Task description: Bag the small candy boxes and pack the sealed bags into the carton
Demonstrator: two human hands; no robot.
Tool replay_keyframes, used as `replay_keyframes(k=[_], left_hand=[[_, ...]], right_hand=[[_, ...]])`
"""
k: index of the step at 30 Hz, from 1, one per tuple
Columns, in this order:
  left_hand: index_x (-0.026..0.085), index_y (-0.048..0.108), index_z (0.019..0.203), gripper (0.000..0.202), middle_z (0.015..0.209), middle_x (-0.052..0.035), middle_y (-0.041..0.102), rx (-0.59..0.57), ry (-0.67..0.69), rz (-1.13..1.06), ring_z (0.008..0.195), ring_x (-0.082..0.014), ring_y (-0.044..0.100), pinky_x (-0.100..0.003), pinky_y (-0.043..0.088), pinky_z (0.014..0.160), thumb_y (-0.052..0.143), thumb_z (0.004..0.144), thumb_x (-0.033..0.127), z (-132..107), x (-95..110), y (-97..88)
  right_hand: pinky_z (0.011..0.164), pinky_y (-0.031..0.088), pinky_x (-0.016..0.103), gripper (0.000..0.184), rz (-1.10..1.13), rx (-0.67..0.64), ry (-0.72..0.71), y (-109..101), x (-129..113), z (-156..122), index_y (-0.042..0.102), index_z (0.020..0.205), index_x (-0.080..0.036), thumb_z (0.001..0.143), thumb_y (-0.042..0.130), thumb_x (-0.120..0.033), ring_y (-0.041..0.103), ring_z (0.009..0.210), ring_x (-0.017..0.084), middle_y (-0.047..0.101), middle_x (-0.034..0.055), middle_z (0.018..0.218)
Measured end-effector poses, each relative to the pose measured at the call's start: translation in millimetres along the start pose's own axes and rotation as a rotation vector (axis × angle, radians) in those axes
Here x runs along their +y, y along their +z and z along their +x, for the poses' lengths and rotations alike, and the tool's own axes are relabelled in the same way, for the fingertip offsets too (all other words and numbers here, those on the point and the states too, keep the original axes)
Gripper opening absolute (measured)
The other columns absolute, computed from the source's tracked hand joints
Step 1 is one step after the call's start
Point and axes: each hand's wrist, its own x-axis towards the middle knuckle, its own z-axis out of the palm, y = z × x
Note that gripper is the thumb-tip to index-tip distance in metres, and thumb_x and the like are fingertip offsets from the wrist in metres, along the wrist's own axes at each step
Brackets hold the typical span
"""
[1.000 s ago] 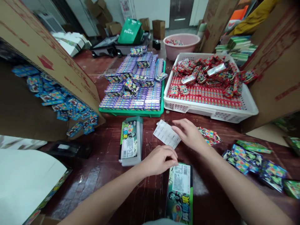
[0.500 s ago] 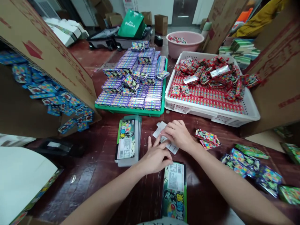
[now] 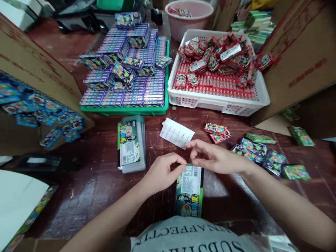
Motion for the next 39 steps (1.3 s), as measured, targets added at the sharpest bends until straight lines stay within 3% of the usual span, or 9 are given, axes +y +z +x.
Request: replay_keyframes(k=[6, 13, 18, 25, 28, 31, 35, 37, 39], left_hand=[[0.021, 0.072, 0.092, 0.014, 0.092, -0.0011, 0.072, 0.005, -0.01, 0.028, 0.086, -0.0159, 0.065, -0.03, 0.048, 0.081, 0.057, 0.094, 0.021, 1.0, -1.2, 2.4], [0.021, 0.072, 0.09, 0.013, 0.093, -0.0012, 0.072, 0.017, -0.016, 0.003, 0.088, -0.0163, 0.066, -0.031, 0.049, 0.083, 0.059, 0.092, 0.019, 0.5, -1.3, 1.8], [0.021, 0.071, 0.089, 0.014, 0.092, -0.0017, 0.072, 0.029, -0.017, -0.013, 0.087, -0.0164, 0.066, -0.032, 0.05, 0.084, 0.058, 0.093, 0.021, -3.5, 0.5, 2.7], [0.018, 0.06, 0.09, 0.023, 0.085, -0.0016, 0.071, 0.004, -0.139, -0.226, 0.08, -0.0169, 0.067, -0.031, 0.054, 0.075, 0.077, 0.079, 0.03, -1.5, -16.9, 3.0], [0.018, 0.058, 0.092, 0.028, 0.089, -0.0008, 0.068, 0.235, -0.192, -0.36, 0.083, -0.0167, 0.066, -0.03, 0.055, 0.072, 0.078, 0.077, 0.03, -2.4, -24.0, -16.7], [0.027, 0.054, 0.123, 0.051, 0.11, -0.0025, 0.065, 0.532, -0.226, -0.59, 0.092, -0.0197, 0.067, -0.032, 0.059, 0.069, 0.078, 0.079, 0.035, -10.7, -22.1, -26.1], [0.043, 0.033, 0.148, 0.08, 0.126, -0.0023, 0.061, 0.602, -0.232, -0.758, 0.105, -0.0224, 0.066, -0.033, 0.061, 0.075, 0.076, 0.08, 0.037, -32.8, -17.0, 5.9], [0.039, 0.041, 0.142, 0.069, 0.123, -0.0014, 0.063, 0.569, -0.221, -0.722, 0.105, -0.0208, 0.065, -0.031, 0.058, 0.08, 0.075, 0.082, 0.038, -45.4, -18.9, 28.0], [0.029, 0.057, 0.118, 0.041, 0.109, -0.0007, 0.066, 0.459, -0.189, -0.587, 0.097, -0.0184, 0.065, -0.028, 0.056, 0.081, 0.075, 0.082, 0.037, -54.4, -21.9, 43.9]], right_hand=[[0.069, 0.052, 0.029, 0.052, -0.275, 0.034, 0.038, 8.8, 4.0, 5.2, 0.041, 0.139, -0.022, 0.091, 0.06, -0.021, 0.062, 0.075, 0.014, 0.068, 0.0003, 0.094], [0.086, 0.042, 0.047, 0.051, -0.761, 0.44, -0.059, 45.7, 12.8, -16.7, 0.043, 0.145, -0.033, 0.097, 0.058, -0.025, 0.059, 0.101, 0.028, 0.071, 0.0062, 0.109], [0.091, 0.035, 0.05, 0.066, -0.83, 0.502, -0.104, 68.6, 29.3, -26.2, 0.018, 0.159, -0.037, 0.102, 0.049, -0.021, 0.057, 0.099, 0.027, 0.075, 0.0043, 0.104], [0.101, 0.04, 0.056, 0.083, -0.476, 0.561, -0.058, 69.0, 26.1, -28.5, 0.009, 0.161, -0.032, 0.095, 0.06, -0.03, 0.056, 0.116, 0.03, 0.068, 0.0075, 0.124], [0.108, 0.04, 0.054, 0.077, -0.246, 0.895, -0.071, 65.6, 31.4, -44.5, 0.021, 0.157, -0.031, 0.093, 0.063, -0.036, 0.052, 0.128, 0.029, 0.057, 0.0113, 0.137], [0.104, 0.048, 0.048, 0.064, 0.011, 1.144, -0.059, 69.0, 41.0, -56.9, 0.027, 0.153, -0.032, 0.097, 0.057, -0.041, 0.052, 0.129, 0.026, 0.052, 0.0128, 0.139], [0.081, 0.06, 0.04, 0.067, 0.259, 1.165, -0.036, 78.5, 48.1, -49.4, 0.02, 0.152, -0.036, 0.096, 0.056, -0.044, 0.064, 0.11, 0.024, 0.053, 0.0131, 0.135], [0.078, 0.061, 0.037, 0.072, 0.265, 1.226, -0.098, 77.0, 46.4, -43.8, 0.02, 0.15, -0.037, 0.093, 0.063, -0.042, 0.066, 0.103, 0.022, 0.054, 0.0112, 0.13], [0.084, 0.059, 0.038, 0.073, 0.225, 1.214, -0.155, 71.6, 43.0, -42.8, 0.022, 0.149, -0.037, 0.091, 0.065, -0.039, 0.066, 0.103, 0.021, 0.058, 0.009, 0.125]])
